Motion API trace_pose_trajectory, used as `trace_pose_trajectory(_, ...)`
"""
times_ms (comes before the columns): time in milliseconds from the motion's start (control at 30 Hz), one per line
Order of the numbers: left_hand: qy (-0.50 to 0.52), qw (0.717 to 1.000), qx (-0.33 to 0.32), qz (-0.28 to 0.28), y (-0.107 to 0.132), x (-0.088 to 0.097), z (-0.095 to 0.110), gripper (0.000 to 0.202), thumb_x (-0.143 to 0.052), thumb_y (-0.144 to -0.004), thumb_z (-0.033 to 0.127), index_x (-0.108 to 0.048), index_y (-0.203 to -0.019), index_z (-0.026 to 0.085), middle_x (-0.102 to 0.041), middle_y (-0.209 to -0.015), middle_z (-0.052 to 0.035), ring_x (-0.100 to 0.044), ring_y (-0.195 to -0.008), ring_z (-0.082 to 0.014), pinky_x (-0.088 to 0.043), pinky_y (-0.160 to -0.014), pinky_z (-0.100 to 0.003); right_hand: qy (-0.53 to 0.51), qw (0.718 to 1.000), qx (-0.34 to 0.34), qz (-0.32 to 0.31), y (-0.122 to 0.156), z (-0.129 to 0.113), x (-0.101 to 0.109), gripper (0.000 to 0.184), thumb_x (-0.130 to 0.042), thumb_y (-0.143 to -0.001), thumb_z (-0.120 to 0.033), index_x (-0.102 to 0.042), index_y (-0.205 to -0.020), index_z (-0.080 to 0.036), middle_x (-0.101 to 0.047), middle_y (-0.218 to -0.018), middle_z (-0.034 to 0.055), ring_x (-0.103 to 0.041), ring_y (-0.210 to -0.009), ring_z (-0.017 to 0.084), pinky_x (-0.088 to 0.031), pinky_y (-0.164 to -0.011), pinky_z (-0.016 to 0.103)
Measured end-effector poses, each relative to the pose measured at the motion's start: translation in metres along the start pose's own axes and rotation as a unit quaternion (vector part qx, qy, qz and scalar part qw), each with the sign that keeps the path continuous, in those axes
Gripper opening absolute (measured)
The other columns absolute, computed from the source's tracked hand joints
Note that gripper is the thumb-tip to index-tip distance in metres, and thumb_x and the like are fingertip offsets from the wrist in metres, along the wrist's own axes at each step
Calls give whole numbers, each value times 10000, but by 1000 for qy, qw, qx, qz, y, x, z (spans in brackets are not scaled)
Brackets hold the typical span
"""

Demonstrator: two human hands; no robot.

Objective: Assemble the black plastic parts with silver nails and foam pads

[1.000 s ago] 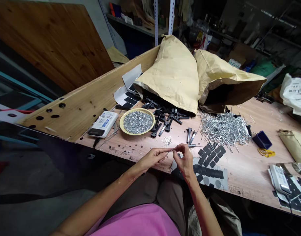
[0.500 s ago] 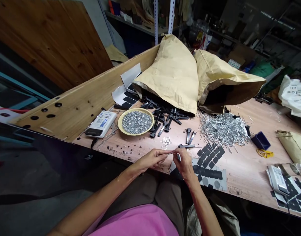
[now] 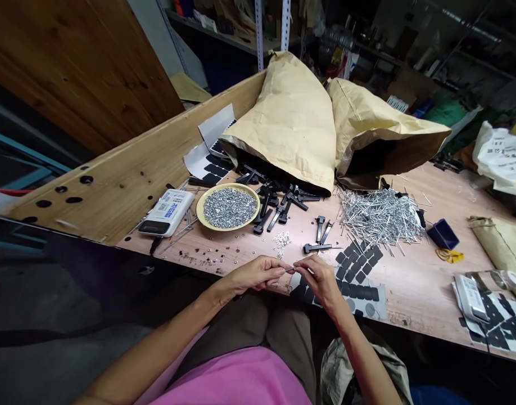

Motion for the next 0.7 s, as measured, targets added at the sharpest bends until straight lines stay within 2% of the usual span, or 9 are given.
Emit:
trace_pose_trajectory(100,-111,986,-92,89,0,1,5,325,-559,-797,356,-694,-961,110,-550,-567,8,-466,-535,-99,-367,-504,-201,33,999,6,22,4,1,-4,239,-410,-935,-313,-631,-920,-219,-655,-799,57,-632,-730,167,-523,-642,269)
trace_pose_trajectory(167,-192,961,-141,143,3,-1,9,254,-527,-817,252,-706,-956,139,-657,-741,-52,-571,-709,-154,-439,-650,-241,45,998,-2,32,5,2,-7,251,-381,-944,-314,-613,-925,-220,-639,-802,59,-623,-741,170,-519,-654,274)
trace_pose_trajectory(267,-272,925,-179,194,7,-6,11,262,-524,-812,181,-697,-1008,186,-682,-924,-85,-603,-861,-192,-447,-769,-270,57,997,-19,44,7,3,-9,241,-368,-947,-311,-590,-935,-217,-619,-798,59,-610,-739,173,-512,-654,280)
trace_pose_trajectory(367,-271,920,-191,208,8,-8,10,262,-541,-807,202,-694,-1020,198,-673,-898,-84,-596,-825,-186,-451,-714,-257,59,997,-19,51,7,1,-6,220,-370,-947,-286,-577,-938,-213,-611,-789,57,-603,-729,169,-508,-647,278)
trace_pose_trajectory(467,-175,959,-159,159,3,-7,5,282,-542,-818,315,-702,-978,145,-599,-662,-33,-512,-591,-127,-400,-538,-227,45,998,4,37,7,-3,-1,195,-387,-941,-250,-579,-945,-217,-625,-808,57,-612,-753,166,-508,-659,277)
trace_pose_trajectory(567,-36,995,-69,55,-2,-9,-3,486,-594,-755,494,-671,-1010,87,-364,-473,76,-287,-409,-49,-231,-399,-183,20,999,26,13,7,-6,3,183,-410,-934,-242,-590,-956,-225,-646,-827,54,-624,-782,168,-511,-675,281)
trace_pose_trajectory(633,26,999,-18,3,-1,-10,-4,600,-652,-676,554,-647,-1043,78,-325,-472,101,-216,-385,-22,-145,-379,-169,1,1000,26,-2,6,-7,5,189,-412,-934,-246,-599,-944,-223,-653,-808,48,-627,-772,163,-513,-668,277)
trace_pose_trajectory(700,67,997,23,-33,1,-11,-3,649,-699,-619,564,-636,-1053,86,-352,-477,103,-188,-370,-7,-91,-372,-168,-13,1000,19,-13,5,-9,7,199,-409,-935,-244,-606,-922,-219,-653,-781,41,-625,-751,156,-513,-660,270)
Point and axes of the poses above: each hand's wrist, its own y-axis away from the middle knuckle, its own x-axis out of the back of the hand, z = x × y, the point moved 5 cm from there along -y, towards the middle knuckle
